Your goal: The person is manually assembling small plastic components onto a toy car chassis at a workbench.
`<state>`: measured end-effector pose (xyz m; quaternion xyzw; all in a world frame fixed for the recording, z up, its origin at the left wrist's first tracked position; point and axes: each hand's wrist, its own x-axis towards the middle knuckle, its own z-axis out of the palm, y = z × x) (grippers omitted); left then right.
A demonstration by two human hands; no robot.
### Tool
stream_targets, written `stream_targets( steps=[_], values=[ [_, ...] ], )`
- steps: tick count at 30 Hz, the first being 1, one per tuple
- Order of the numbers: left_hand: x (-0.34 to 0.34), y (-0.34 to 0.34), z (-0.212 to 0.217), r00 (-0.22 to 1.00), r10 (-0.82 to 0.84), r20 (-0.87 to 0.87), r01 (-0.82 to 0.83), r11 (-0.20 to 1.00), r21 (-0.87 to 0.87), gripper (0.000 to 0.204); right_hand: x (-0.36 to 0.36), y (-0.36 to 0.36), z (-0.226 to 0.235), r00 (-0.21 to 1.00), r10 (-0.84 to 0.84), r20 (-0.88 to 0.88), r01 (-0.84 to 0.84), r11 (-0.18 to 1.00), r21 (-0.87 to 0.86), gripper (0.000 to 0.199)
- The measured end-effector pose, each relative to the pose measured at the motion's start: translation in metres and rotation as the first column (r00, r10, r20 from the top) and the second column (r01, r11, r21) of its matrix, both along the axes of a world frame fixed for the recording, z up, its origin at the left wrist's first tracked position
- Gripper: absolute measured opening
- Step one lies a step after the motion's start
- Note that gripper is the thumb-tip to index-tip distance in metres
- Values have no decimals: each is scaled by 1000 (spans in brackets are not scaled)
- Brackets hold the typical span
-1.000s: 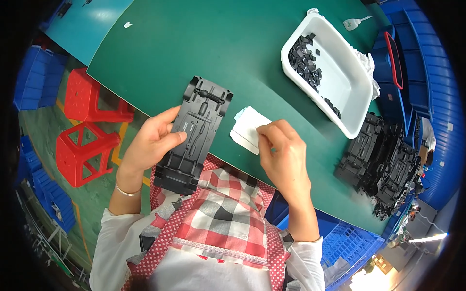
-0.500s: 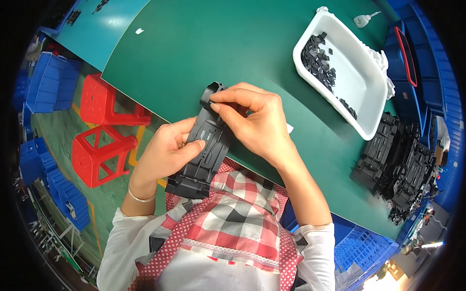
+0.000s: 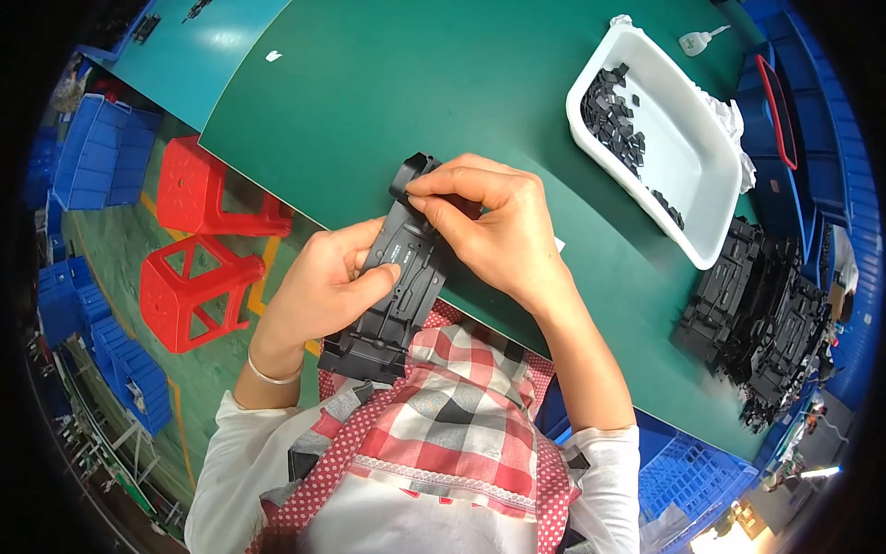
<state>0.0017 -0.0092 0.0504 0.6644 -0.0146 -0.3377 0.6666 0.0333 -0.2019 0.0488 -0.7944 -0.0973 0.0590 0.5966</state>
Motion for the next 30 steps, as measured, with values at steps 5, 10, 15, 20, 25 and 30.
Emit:
stream_targets(
  steps=[5, 10, 15, 20, 25, 30],
  values=[
    [0, -1, 0, 1000, 9, -3, -9, 1000, -8, 29, 0, 0, -3, 999, 10, 50, -9, 1000, -2, 12],
    [1, -1, 0, 1000, 8, -6, -8, 1000, -10, 29, -1, 1, -1, 999, 3, 39, -2, 1000, -31, 14],
    [0, 0, 1, 1000, 6, 5, -6, 1000, -3, 29, -2, 3, -2, 997, 4, 75, 0, 999, -54, 13],
    [1, -1, 3, 1000, 25, 6, -25, 1000, -1, 27, -2, 2, -3, 989, 26, 145, -13, 996, -85, 15],
    [0, -2, 3, 999, 19, 40, -20, 999, 26, 25, -1, 2, 0, 984, 47, 170, -28, 993, -112, 17],
    [0, -1, 3, 999, 21, 46, -22, 999, 26, 28, -1, 2, -4, 968, 68, 242, -40, 992, -120, 19]
  ],
)
